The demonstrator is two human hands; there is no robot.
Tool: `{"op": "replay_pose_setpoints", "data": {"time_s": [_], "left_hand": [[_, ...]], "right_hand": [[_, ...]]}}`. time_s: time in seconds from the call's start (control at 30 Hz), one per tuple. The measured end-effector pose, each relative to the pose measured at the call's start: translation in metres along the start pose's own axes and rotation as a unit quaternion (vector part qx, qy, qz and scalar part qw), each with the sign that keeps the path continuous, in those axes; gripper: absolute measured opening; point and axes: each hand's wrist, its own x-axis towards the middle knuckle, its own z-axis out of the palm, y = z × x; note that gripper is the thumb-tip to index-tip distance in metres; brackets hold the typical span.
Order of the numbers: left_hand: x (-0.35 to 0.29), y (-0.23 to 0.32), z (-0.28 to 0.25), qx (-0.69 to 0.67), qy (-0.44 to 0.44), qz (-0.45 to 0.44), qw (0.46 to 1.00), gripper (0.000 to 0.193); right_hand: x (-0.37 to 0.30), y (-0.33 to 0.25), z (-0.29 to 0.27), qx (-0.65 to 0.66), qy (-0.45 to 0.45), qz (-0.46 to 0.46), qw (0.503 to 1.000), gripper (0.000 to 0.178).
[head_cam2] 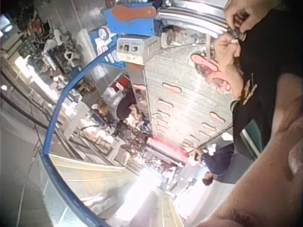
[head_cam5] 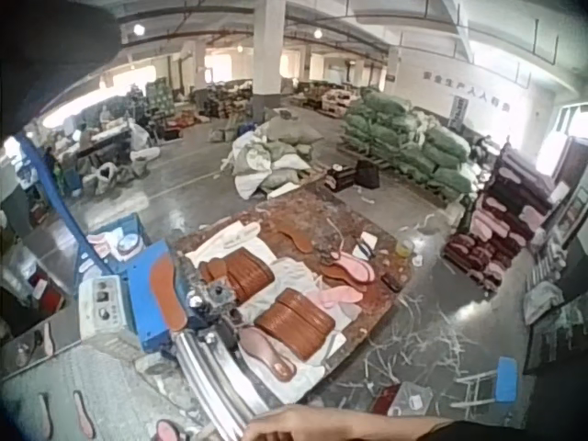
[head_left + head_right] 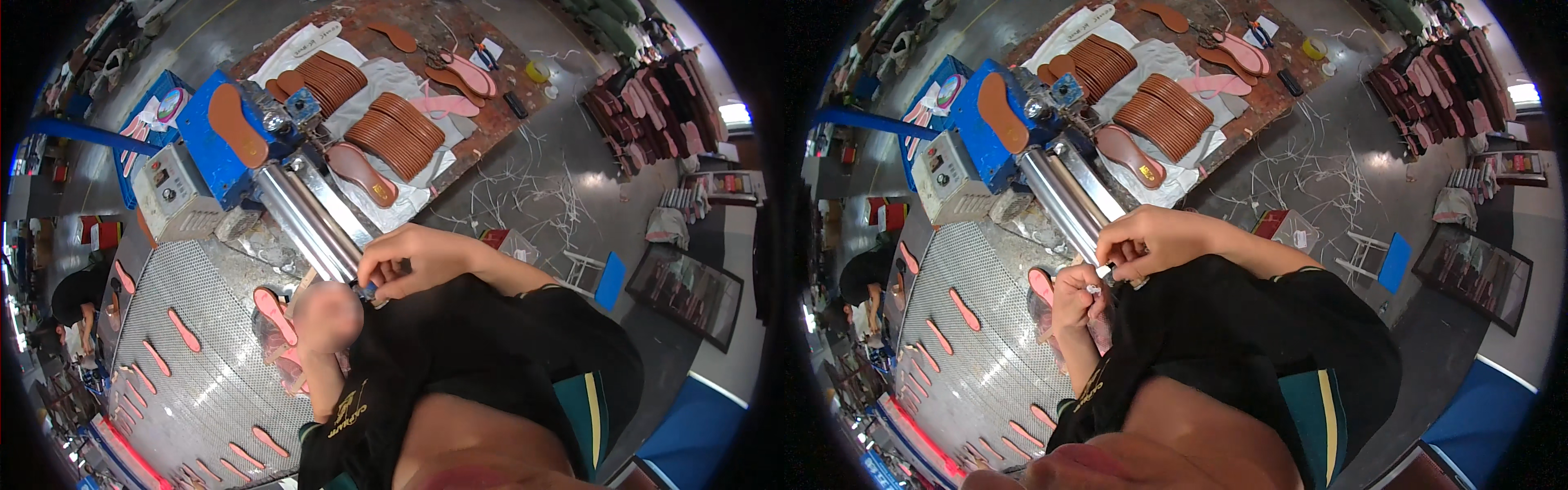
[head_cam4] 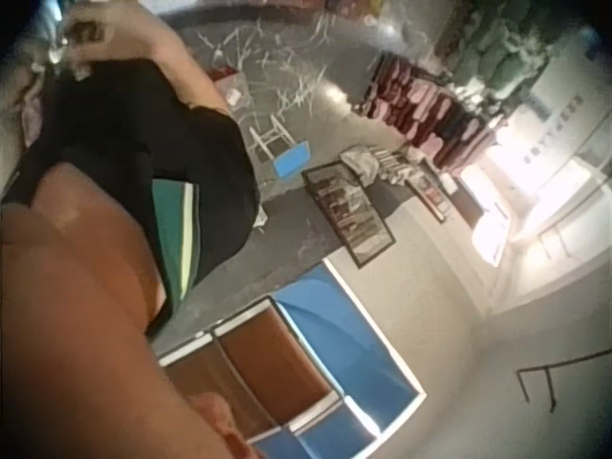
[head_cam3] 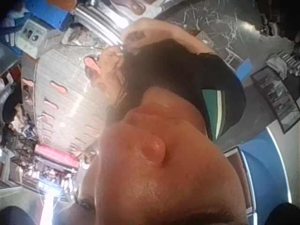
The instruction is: The worker is applying adhesive to shoe soles using a roller machine and placing the soles on a conveyor belt.
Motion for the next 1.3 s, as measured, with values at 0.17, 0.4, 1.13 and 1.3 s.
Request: {"op": "replay_pose_setpoints", "data": {"time_s": [0.17, 0.4, 1.13, 1.3], "left_hand": [[0.045, -0.005, 0.037, 0.058, -0.020, -0.022, 0.998, 0.036], [0.059, -0.006, 0.045, 0.026, -0.062, -0.086, 0.994, 0.040], [0.001, 0.001, -0.011, 0.118, 0.349, 0.124, 0.921, 0.016], [-0.020, -0.010, -0.011, 0.083, 0.390, 0.152, 0.904, 0.024]], "right_hand": [[-0.023, 0.010, -0.008, 0.024, 0.042, -0.063, 0.997, 0.018], [-0.039, 0.023, -0.025, 0.088, 0.058, -0.031, 0.994, 0.011], [-0.049, 0.170, -0.101, -0.283, 0.331, 0.137, 0.890, 0.033], [0.117, 0.036, -0.064, -0.286, 0.247, -0.086, 0.922, 0.027]]}}
